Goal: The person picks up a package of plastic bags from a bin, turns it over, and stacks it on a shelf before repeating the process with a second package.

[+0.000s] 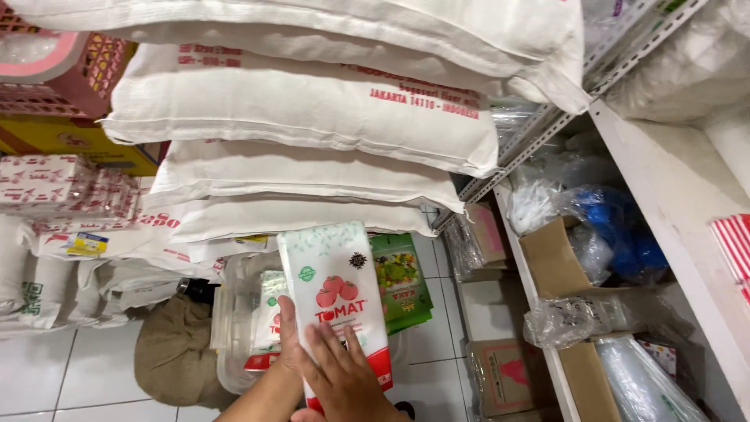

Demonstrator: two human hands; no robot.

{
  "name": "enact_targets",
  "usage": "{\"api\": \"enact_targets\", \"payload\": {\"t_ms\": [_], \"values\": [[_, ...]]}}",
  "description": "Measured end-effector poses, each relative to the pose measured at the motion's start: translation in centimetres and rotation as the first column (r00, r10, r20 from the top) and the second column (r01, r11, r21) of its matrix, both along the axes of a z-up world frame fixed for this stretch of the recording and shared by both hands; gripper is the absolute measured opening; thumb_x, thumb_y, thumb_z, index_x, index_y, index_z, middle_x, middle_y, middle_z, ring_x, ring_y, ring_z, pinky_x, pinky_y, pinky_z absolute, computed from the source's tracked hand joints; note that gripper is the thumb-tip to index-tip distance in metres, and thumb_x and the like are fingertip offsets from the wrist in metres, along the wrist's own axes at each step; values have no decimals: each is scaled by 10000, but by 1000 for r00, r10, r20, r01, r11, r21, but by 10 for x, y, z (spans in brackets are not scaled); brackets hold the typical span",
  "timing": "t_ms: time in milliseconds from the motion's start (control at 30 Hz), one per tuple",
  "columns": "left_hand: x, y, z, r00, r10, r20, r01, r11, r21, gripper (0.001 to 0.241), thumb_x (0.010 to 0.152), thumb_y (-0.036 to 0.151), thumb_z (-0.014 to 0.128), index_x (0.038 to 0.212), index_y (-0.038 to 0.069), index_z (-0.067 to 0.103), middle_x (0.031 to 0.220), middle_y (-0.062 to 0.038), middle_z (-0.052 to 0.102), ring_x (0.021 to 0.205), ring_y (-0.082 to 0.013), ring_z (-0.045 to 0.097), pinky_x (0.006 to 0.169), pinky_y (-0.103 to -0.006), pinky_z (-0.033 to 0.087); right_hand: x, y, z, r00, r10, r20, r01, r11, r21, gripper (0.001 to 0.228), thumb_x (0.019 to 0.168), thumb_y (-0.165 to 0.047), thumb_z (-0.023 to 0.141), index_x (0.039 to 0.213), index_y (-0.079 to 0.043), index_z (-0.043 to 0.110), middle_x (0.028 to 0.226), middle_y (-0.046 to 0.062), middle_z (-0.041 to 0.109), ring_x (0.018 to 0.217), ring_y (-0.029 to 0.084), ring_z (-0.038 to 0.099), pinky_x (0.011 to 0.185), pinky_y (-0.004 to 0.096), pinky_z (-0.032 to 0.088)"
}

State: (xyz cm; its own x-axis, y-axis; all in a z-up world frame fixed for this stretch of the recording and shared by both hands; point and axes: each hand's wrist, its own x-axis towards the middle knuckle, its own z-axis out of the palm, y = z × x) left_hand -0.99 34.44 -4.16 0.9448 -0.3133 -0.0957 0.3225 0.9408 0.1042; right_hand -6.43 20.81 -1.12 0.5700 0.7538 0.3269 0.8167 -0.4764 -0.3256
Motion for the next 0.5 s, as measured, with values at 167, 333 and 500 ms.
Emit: {"api": "enact_targets", "payload": {"t_ms": [167,333,500], "values": [[4,-36,-5,996,-13,85,19,997,-77,1097,821,821,529,1546,19,345,1511,-222,475,1358,-380,487,1141,-535,409,64,-56,44,908,-416,53,419,898,-132,889,969,-537,562,1592,20,259,1656,290,247,1542,470,204,1186,683,86],[9,-82,11,987,-98,128,109,991,-82,1063,829,831,458,1561,75,309,1543,-212,455,1400,-406,432,1157,-573,335,69,-100,75,925,-368,91,365,930,44,911,993,-549,535,1606,29,189,1662,329,188,1547,524,139,1210,672,58],[5,-149,-7,968,-117,222,135,988,-68,935,866,784,432,1581,201,278,1574,-197,434,1416,-414,422,1170,-563,305,76,-120,74,991,-108,83,111,993,-31,896,966,-596,511,1590,-12,245,1650,254,273,1531,457,250,1203,674,80]]}}
